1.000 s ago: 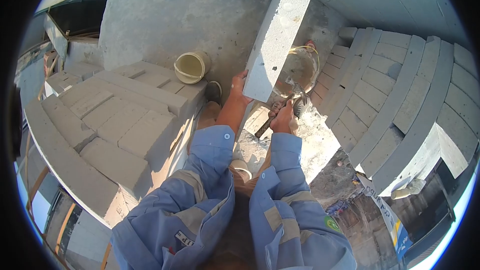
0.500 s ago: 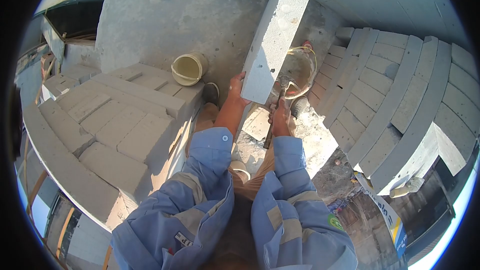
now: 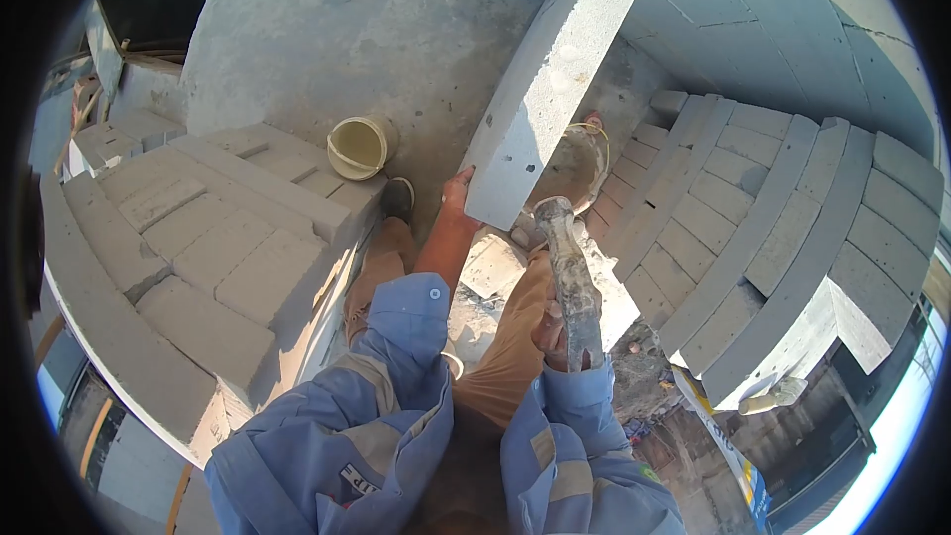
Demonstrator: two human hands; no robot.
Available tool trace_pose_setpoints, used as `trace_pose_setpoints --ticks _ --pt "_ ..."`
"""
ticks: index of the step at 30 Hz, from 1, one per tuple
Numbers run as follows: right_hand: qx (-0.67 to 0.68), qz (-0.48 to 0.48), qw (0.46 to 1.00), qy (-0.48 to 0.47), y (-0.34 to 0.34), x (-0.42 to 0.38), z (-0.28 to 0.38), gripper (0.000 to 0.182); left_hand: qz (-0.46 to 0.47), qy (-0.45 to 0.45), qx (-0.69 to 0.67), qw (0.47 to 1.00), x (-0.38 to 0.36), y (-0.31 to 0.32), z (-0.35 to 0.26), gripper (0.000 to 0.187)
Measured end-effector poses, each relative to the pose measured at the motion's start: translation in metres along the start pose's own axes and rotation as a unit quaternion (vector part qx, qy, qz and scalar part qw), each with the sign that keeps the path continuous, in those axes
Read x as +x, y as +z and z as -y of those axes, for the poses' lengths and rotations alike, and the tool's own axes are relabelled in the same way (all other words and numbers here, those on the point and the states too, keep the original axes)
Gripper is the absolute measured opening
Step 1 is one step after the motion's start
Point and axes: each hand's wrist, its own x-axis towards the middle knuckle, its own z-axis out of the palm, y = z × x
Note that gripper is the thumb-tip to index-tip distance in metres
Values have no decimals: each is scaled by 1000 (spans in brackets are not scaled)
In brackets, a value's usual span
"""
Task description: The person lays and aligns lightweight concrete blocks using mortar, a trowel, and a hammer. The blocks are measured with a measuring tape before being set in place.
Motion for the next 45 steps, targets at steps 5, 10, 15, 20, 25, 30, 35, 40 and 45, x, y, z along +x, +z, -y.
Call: trace_pose_setpoints --ticks 5,10,15,20,25,30,35,40,45 --pt "-135 134 966 172 30 5 -16 29 3 -9 -26 1000 2 -4 7 44" --pt "-107 99 986 85 31 44 3 32 20 -41 -65 997 1 1 3 42" --pt "-197 185 963 -15 33 130 -2 32 -68 -17 -68 995 -16 16 3 43" --pt "-213 197 954 -76 29 134 4 40 -79 -40 -106 990 -12 11 4 46" --pt "-12 42 999 17 27 55 4 51 -114 -26 -112 987 -15 17 2 52" --pt "-290 112 945 98 28 -3 -50 46 -73 -42 -94 992 -4 6 7 51" --pt "-133 58 983 114 17 -16 -57 41 -111 -19 -78 991 -16 13 9 45" --pt "-229 138 956 122 25 0 -45 32 -48 -40 -95 993 4 1 8 45" --pt "-79 81 969 221 28 -8 -46 36 11 -18 -48 999 19 -10 6 47"
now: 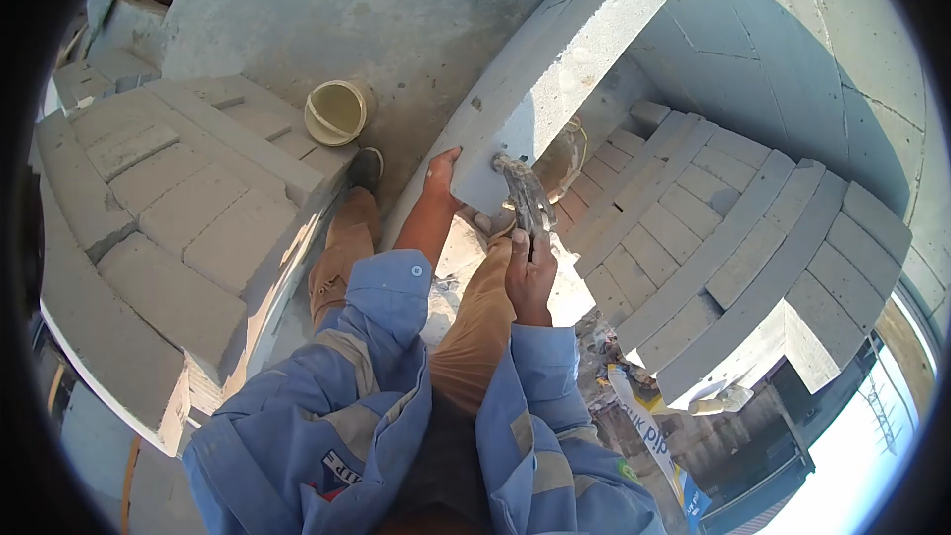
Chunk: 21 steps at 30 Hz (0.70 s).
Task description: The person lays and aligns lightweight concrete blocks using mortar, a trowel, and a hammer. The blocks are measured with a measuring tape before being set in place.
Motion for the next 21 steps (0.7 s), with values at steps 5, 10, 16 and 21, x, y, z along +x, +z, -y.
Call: trace_pose_setpoints --ticks 5,10,16,21 --pt "131 -91 986 40 5 -31 -17 37 10 54 53 997 -44 27 -21 59" --pt "168 -120 970 128 -3 -40 -41 41 -75 433 411 799 -81 86 -25 79" --pt "188 -128 963 147 -39 14 -13 43 -71 458 748 474 -100 189 8 85" --pt "200 -182 963 9 -74 103 21 46 -116 521 744 403 -84 198 17 74"
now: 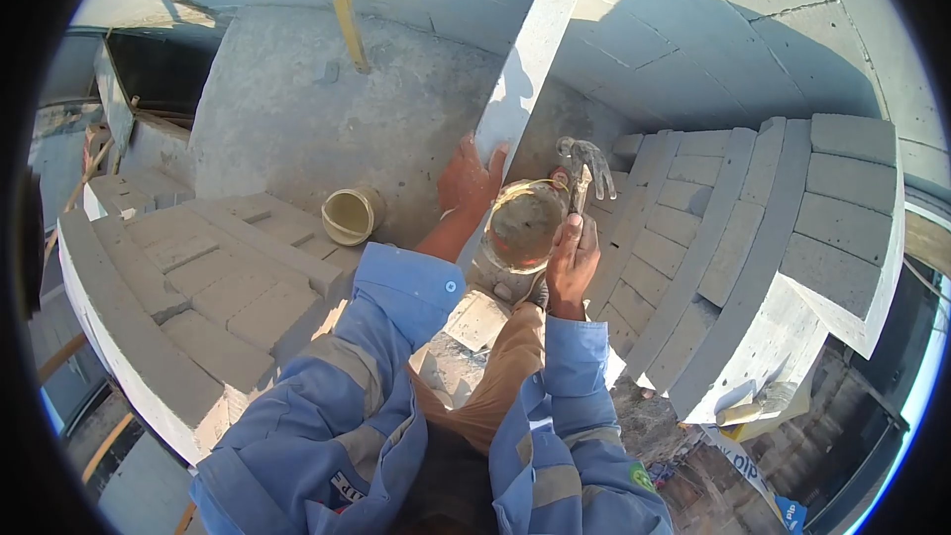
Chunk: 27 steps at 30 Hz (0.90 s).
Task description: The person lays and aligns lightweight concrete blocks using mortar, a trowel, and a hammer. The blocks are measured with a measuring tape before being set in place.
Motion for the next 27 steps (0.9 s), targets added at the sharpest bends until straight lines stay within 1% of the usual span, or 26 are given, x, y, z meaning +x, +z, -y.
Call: trace_pose_setpoints --ticks 1,2,4,5,7,8,9,10,11,12,14,15,16,18,20,22,23,25,26,27 --pt "1 -5 999 -31 4 16 17 46 6 -15 23 1000 1 -1 -3 73" --pt "4 -11 1000 -26 10 32 30 46 12 -30 46 998 1 -2 -4 73" --pt "20 -32 992 -123 24 61 53 43 18 -35 51 998 0 -1 -4 73" --pt "24 -34 991 -124 31 73 60 43 18 -42 52 998 2 -1 -5 73" --pt "18 -37 981 -190 45 94 70 41 10 -38 58 998 0 -1 -8 72" --pt "21 -36 981 -192 52 107 60 41 3 -39 61 997 0 -1 -8 72" --pt "-22 -31 982 -186 62 117 40 37 -1 -43 60 997 0 -1 -9 72" --pt "-65 -25 981 -181 71 124 40 33 8 -47 68 997 1 -1 -9 72" --pt "-148 -7 977 -151 75 129 41 34 18 -51 75 996 2 -1 -9 71" --pt "-147 -3 977 -153 80 136 37 34 15 -55 75 996 2 1 -8 71" --pt "-268 54 957 -101 86 148 24 35 6 -44 71 996 1 3 -6 69" --pt "-250 36 957 -141 86 146 25 34 8 -39 72 997 3 2 -6 69" --pt "-251 33 957 -139 88 142 24 34 3 -33 65 997 3 2 -6 69" --pt "-180 -16 959 -217 91 131 22 35 4 -32 59 998 3 2 -5 68" --pt "-205 -1 956 -211 91 132 14 37 -2 -39 43 998 1 3 -4 69" --pt "-273 46 951 -138 94 140 20 39 7 -52 38 998 1 3 -5 70" --pt "-274 50 950 -141 93 138 20 39 16 -62 35 997 3 3 -5 71" --pt "-194 24 972 -130 89 132 16 39 4 -58 38 998 4 4 -5 71" --pt "-196 32 971 -131 89 133 13 39 -3 -50 43 998 2 4 -4 71" --pt "-218 40 970 -99 88 133 10 41 -2 -59 42 997 0 3 -4 71"
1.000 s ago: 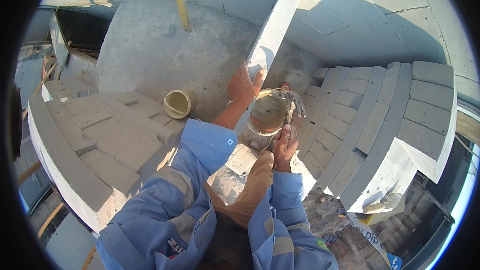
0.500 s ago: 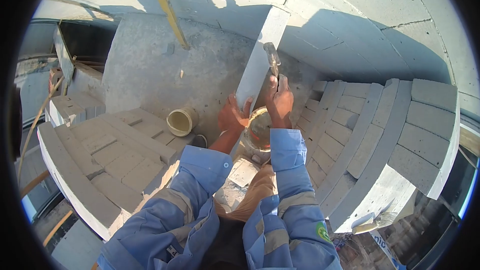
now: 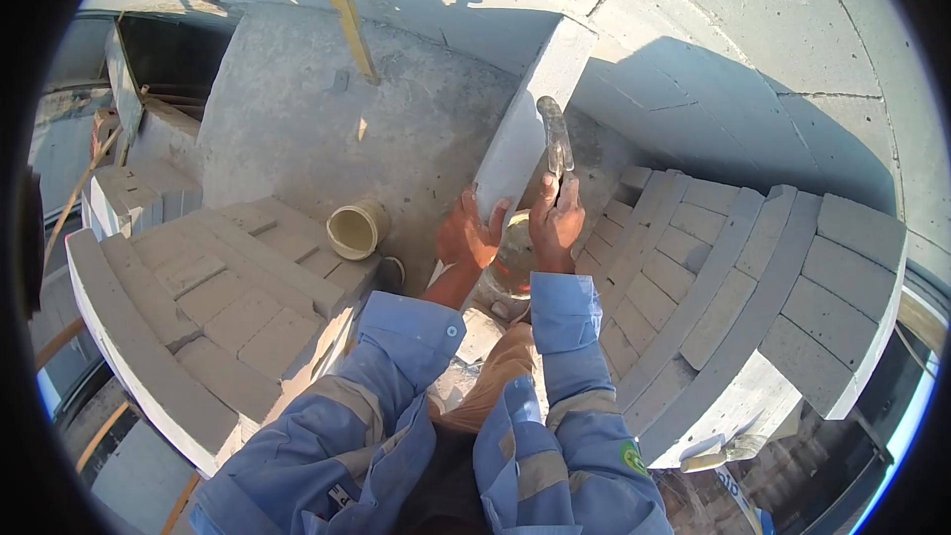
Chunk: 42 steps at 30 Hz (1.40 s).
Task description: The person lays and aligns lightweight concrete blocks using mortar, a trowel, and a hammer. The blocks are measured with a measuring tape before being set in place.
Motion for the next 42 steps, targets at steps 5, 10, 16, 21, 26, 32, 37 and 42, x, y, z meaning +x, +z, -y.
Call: trace_pose_setpoints --ticks 5,10,16,21,26,32,37,42 --pt "35 37 997 62 -8 14 -1 54 19 -2 -10 1000 1 -12 -9 65" --pt "187 -86 976 -66 -40 11 42 33 10 0 -18 1000 -2 -4 -2 62" --pt "56 -87 988 -115 -22 60 22 37 21 -61 29 998 4 -2 -5 62" --pt "-90 33 995 -27 -22 82 21 42 7 -58 46 997 9 2 -6 62" --pt "-116 16 993 -22 -12 88 10 45 14 -64 37 997 4 -4 -11 62" --pt "59 -87 994 11 -27 -27 3 41 67 -78 40 994 8 -12 -16 67" --pt "31 172 928 330 -39 -250 -73 45 10 -6 9 1000 5 2 -4 66" --pt "-131 411 899 77 -56 -347 -90 26 -7 5 23 1000 4 1 -6 62"
